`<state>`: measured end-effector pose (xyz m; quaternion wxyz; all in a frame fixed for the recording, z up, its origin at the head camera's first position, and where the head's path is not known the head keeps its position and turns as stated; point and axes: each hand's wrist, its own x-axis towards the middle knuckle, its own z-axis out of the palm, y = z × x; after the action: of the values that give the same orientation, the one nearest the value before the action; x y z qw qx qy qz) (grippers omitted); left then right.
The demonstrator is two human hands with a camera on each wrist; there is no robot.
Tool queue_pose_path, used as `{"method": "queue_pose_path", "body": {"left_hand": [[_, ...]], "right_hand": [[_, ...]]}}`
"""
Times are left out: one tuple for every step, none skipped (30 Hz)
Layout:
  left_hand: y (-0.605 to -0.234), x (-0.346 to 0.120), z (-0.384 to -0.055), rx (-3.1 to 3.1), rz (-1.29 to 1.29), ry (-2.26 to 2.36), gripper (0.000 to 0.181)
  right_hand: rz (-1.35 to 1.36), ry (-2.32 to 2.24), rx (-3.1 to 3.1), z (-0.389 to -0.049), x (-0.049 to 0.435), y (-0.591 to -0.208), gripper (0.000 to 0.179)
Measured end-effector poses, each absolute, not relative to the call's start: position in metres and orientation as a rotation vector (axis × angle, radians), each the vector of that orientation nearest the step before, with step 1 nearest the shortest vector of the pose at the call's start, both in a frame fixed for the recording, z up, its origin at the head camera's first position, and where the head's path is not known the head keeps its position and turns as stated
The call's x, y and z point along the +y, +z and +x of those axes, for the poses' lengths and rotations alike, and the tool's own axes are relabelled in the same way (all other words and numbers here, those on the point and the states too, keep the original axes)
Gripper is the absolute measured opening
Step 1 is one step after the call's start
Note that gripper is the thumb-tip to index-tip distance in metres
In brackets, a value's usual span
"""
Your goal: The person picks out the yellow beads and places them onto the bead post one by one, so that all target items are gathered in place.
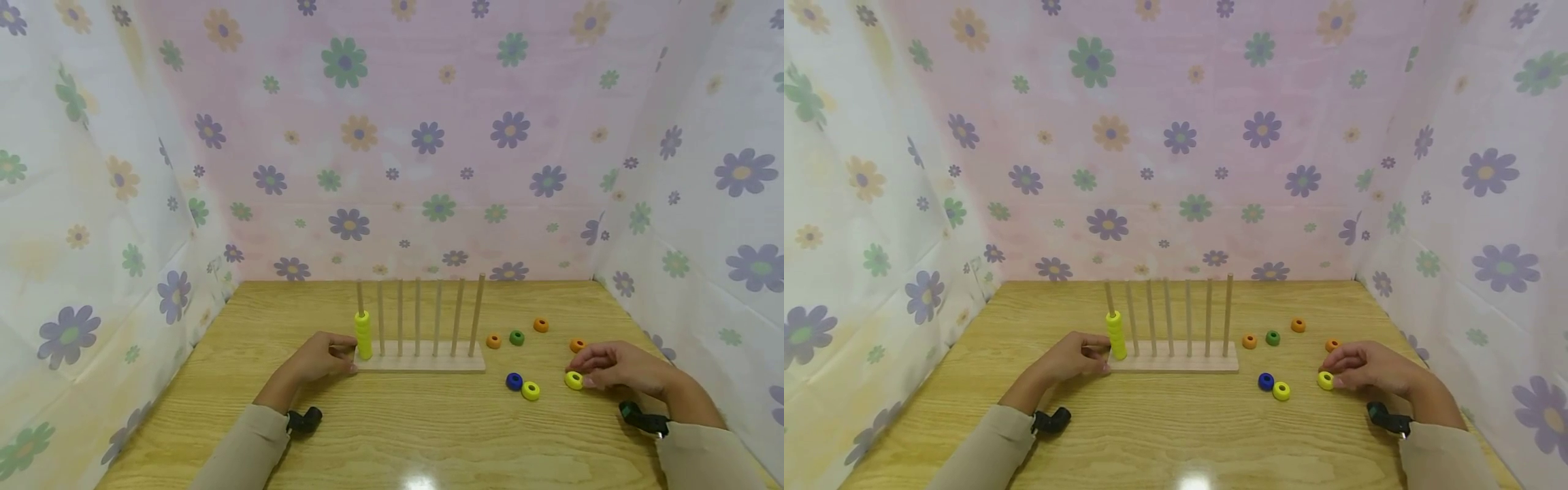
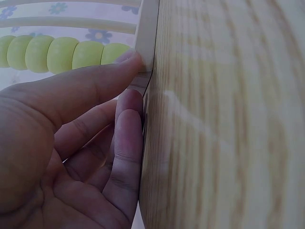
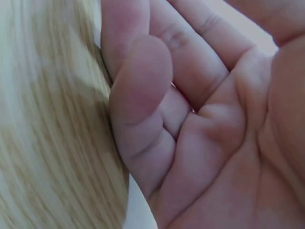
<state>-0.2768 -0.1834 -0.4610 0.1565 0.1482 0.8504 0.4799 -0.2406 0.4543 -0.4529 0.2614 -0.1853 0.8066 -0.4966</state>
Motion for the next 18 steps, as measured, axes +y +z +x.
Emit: {"method": "queue_pose_path", "body": {"left_hand": [[-0.4612,-0.1834,-0.2771,2.434,0.425,1.374,0.062],[-0.4614,-0.1836,-0.2772,2.435,0.427,1.373,0.062],[-0.4614,-0.1837,-0.2772,2.437,0.429,1.372,0.062],[-0.4615,-0.1836,-0.2772,2.438,0.433,1.371,0.062],[-0.4614,-0.1836,-0.2771,2.439,0.436,1.370,0.062],[-0.4613,-0.1835,-0.2769,2.438,0.437,1.371,0.062],[-0.4610,-0.1835,-0.2767,2.437,0.440,1.372,0.062],[-0.4608,-0.1835,-0.2765,2.438,0.442,1.371,0.062],[-0.4607,-0.1835,-0.2765,2.439,0.444,1.370,0.062],[-0.4607,-0.1834,-0.2763,2.437,0.445,1.371,0.062],[-0.4607,-0.1835,-0.2762,2.438,0.445,1.371,0.062],[-0.4609,-0.1835,-0.2761,2.440,0.446,1.370,0.062],[-0.4614,-0.1835,-0.2762,2.443,0.446,1.368,0.062],[-0.4619,-0.1836,-0.2762,2.444,0.448,1.368,0.062],[-0.4626,-0.1838,-0.2764,2.441,0.449,1.371,0.062],[-0.4632,-0.1840,-0.2766,2.438,0.450,1.375,0.062],[-0.4638,-0.1843,-0.2771,2.437,0.452,1.376,0.062],[-0.4644,-0.1844,-0.2776,2.437,0.455,1.377,0.062]], "right_hand": [[-0.506,-1.354,2.167,-0.2406,0.4546,-0.4528,0.037],[-0.507,-1.358,2.156,-0.2406,0.4547,-0.4528,0.037],[-0.507,-1.364,2.143,-0.2406,0.4548,-0.4529,0.038],[-0.512,-1.371,2.129,-0.2406,0.4549,-0.4529,0.039],[-0.531,-1.375,2.118,-0.2406,0.4549,-0.4531,0.040],[-0.552,-1.377,2.109,-0.2407,0.4548,-0.4535,0.041],[-0.571,-1.379,2.101,-0.2408,0.4545,-0.4538,0.042],[-0.586,-1.384,2.091,-0.2409,0.4542,-0.4541,0.042],[-0.602,-1.389,2.083,-0.2411,0.4540,-0.4545,0.043],[-0.619,-1.389,2.081,-0.2413,0.4537,-0.4548,0.043],[-0.639,-1.384,2.086,-0.2416,0.4534,-0.4551,0.042],[-0.643,-1.384,2.088,-0.2417,0.4531,-0.4552,0.042],[-0.640,-1.386,2.087,-0.2420,0.4525,-0.4551,0.041],[-0.637,-1.390,2.090,-0.2422,0.4520,-0.4550,0.041],[-0.646,-1.388,2.098,-0.2423,0.4514,-0.4548,0.040],[-0.652,-1.387,2.104,-0.2423,0.4506,-0.4543,0.040],[-0.657,-1.387,2.111,-0.2422,0.4498,-0.4537,0.040],[-0.657,-1.391,2.112,-0.2422,0.4490,-0.4532,0.039]]}}
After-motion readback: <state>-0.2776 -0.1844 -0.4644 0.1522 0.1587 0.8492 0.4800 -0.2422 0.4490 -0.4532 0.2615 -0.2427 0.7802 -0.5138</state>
